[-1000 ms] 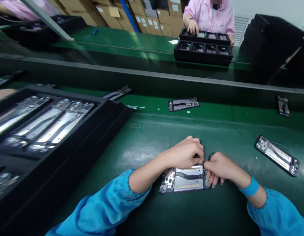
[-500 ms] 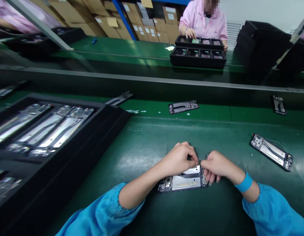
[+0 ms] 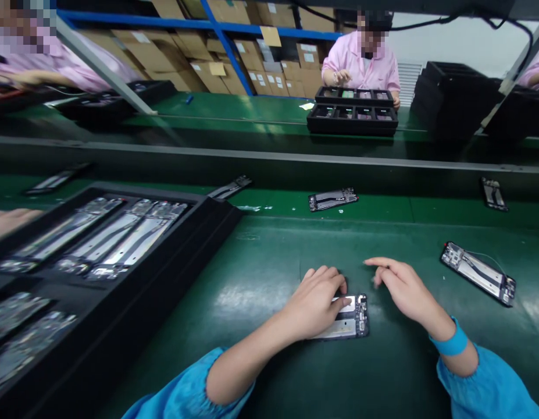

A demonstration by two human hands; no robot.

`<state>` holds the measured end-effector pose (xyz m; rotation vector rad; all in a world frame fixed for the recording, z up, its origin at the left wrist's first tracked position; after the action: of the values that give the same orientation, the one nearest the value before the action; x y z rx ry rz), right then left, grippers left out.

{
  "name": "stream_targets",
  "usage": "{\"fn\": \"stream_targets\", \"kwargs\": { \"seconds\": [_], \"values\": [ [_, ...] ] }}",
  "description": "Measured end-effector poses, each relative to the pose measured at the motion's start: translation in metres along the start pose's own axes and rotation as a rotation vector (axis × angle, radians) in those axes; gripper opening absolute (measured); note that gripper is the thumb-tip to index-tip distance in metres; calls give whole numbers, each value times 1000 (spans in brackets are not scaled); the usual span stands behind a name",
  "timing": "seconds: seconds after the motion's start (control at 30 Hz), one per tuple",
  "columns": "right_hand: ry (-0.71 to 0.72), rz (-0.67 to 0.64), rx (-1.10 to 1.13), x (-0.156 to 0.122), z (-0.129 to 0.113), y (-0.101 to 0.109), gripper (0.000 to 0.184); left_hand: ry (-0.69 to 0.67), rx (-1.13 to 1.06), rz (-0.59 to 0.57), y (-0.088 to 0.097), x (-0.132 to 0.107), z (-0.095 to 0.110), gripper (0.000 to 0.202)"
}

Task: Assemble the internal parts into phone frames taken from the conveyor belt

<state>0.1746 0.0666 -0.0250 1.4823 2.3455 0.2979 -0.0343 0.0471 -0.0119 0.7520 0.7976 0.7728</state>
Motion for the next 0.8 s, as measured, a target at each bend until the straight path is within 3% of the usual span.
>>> {"fn": "stream_targets", "kwargs": {
  "seconds": [0.1,0.2,0.3,0.5,0.8],
  "values": [
    [-7,-1,-70,-9,-1,-14,31,-51,-62,-9,1,-7,2,10],
    [-14,-101,40,-11,-2,-36,24,-100,-186,56,4,-13,4,10],
    [44,-49,161,-11,-3,-46,26,-116,-245,149,4,-18,7,8],
    [116,120,206,-15,-7,-47,26,-131,-270,261,3,-22,18,8],
    [138,237,227,-18,-10,-44,27,-136,-330,286,1,-16,27,10]
  ]
}}
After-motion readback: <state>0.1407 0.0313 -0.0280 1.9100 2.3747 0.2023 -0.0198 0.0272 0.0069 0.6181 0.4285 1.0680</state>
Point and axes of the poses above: each hand's wrist, its own x-axis towards the middle knuckle, its own y-axis out of the back of the hand, z = x × y, the point moved 3 cm from there along x, towards the middle knuckle, and after that the axes turned 7 degrees about -z, right-handed, at the moved point
